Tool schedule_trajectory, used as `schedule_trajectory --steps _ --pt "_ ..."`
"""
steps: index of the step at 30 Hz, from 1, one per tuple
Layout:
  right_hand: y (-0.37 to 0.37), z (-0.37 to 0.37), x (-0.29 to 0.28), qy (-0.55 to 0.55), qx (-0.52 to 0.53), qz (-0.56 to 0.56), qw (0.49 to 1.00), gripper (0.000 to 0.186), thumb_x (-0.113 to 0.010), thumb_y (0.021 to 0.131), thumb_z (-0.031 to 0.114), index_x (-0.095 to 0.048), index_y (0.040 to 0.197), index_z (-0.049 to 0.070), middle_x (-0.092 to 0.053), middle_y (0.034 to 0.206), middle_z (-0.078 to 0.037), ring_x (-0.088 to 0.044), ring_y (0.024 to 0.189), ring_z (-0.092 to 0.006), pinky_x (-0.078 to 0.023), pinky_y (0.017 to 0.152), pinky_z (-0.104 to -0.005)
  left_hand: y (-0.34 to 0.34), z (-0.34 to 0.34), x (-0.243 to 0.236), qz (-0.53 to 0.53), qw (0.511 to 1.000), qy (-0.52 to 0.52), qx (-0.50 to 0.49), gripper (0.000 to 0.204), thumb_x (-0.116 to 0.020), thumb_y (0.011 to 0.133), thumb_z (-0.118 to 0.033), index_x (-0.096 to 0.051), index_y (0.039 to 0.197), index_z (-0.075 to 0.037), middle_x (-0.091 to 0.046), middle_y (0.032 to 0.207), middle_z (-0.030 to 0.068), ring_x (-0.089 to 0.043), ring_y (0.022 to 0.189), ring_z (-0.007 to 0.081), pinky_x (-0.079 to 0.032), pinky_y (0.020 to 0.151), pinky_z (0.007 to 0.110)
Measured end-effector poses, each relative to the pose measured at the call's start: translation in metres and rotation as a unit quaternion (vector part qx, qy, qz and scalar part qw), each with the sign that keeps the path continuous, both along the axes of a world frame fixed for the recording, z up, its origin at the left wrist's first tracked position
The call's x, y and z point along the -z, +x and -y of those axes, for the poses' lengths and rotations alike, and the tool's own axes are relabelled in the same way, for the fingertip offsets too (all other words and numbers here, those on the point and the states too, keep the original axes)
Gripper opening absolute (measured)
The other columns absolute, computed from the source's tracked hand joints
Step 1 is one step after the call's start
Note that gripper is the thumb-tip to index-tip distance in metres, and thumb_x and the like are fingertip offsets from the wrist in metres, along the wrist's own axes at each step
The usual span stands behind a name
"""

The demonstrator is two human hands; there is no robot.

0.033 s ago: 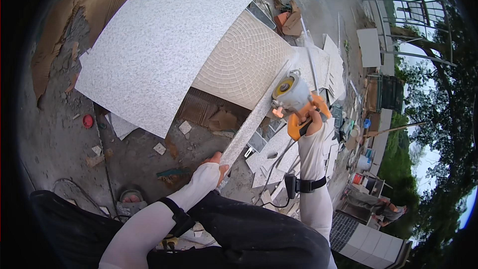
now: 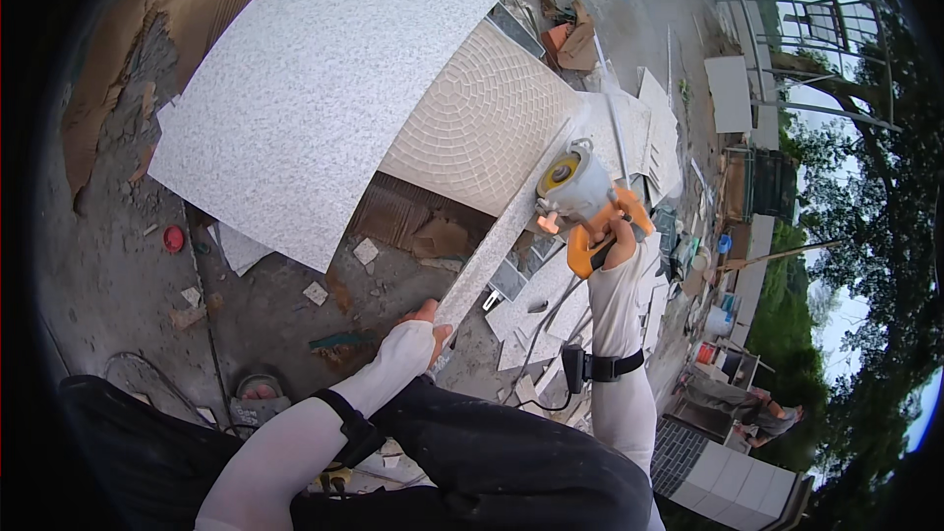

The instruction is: Measuring a ceramic tile with a measuring tape and then cutting a piece of tile with an electric hand-held grinder tool.

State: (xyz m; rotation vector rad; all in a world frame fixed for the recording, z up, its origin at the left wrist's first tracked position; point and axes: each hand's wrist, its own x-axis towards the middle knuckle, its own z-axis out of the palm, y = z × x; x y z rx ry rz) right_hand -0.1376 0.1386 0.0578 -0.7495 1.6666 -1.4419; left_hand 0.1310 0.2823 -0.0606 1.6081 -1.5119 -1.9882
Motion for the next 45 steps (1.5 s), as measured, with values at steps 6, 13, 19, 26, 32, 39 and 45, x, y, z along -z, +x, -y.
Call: schedule_trajectory --steps 6,13,19,26,32,39,45 --pt "-0.002 -0.004 0.004 0.004 -0.006 -0.015 1.0 0.011 -0.056 0.087 0.011 -0.054 0.095 0.003 -0.054 0.074 -0.003 -0.051 0.057 -0.0133 -0.045 0.056 -0.0271 -0.002 -0.002 0.007 -0.005 1.0 -0.002 0.0 0.051 -0.063 0.091 -0.03 -0.05 0.128 0.002 -0.063 0.11 0.032 -0.06 0.108 0.0478 -0.049 0.09 0.051" --pt "0.01 -0.003 -0.006 0.059 0.029 -0.1 0.993 0.006 -0.051 0.087 0.01 -0.053 0.088 0.005 -0.052 0.07 -0.001 -0.05 0.06 -0.0111 -0.042 0.059 -0.0257 -0.006 -0.004 0.021 -0.043 0.999 0.022 0.014 0.052 -0.064 0.09 -0.031 -0.05 0.128 0.003 -0.063 0.109 0.0313 -0.06 0.107 0.047 -0.05 0.089 0.05" --pt "0.012 -0.005 -0.004 0.028 0.012 -0.052 0.998 0.008 -0.051 0.087 0.009 -0.053 0.093 0.005 -0.052 0.071 -0.002 -0.05 0.06 -0.0121 -0.043 0.059 -0.0266 -0.007 -0.005 0.02 -0.039 0.998 0.047 0.017 0.056 -0.064 0.09 -0.033 -0.05 0.131 0.003 -0.063 0.113 0.031 -0.06 0.109 0.0466 -0.049 0.091 0.048" --pt "-0.004 -0.015 0.005 0.005 0.007 0.032 0.999 0.021 -0.053 0.086 0.006 -0.053 0.107 0.003 -0.052 0.075 -0.005 -0.05 0.057 -0.0146 -0.046 0.058 -0.0297 -0.007 0.003 0.01 -0.001 0.999 0.023 0.033 0.06 -0.061 0.093 -0.035 -0.047 0.136 0.003 -0.06 0.12 0.0316 -0.057 0.114 0.046 -0.047 0.096 0.048" --pt "-0.009 -0.015 0.008 0.036 0.052 0.032 0.997 0.026 -0.053 0.086 0.005 -0.052 0.111 0.003 -0.053 0.076 -0.006 -0.051 0.057 -0.0148 -0.047 0.058 -0.0305 -0.005 0.004 0.006 -0.001 1.0 -0.005 0.012 0.059 -0.061 0.093 -0.035 -0.047 0.136 0.003 -0.06 0.12 0.031 -0.058 0.113 0.0455 -0.048 0.094 0.048" --pt "0.003 -0.016 0.002 0.044 0.032 -0.019 0.998 0.014 -0.055 0.088 0.008 -0.053 0.101 0.003 -0.055 0.076 -0.003 -0.053 0.059 -0.0123 -0.046 0.056 -0.0271 -0.005 0.01 0.007 -0.01 0.999 0.029 0.039 0.06 -0.06 0.093 -0.036 -0.047 0.137 0.002 -0.061 0.12 0.0299 -0.058 0.113 0.0448 -0.048 0.095 0.047" --pt "0.003 -0.024 0.005 0.052 0.054 -0.029 0.997 0.007 -0.052 0.09 0.008 -0.055 0.096 0.004 -0.053 0.075 -0.001 -0.052 0.063 -0.0095 -0.045 0.058 -0.0246 -0.007 0.008 0.01 -0.014 0.999 0.021 0.025 0.061 -0.06 0.094 -0.036 -0.045 0.139 0.002 -0.06 0.123 0.0297 -0.057 0.115 0.0445 -0.047 0.096 0.046"
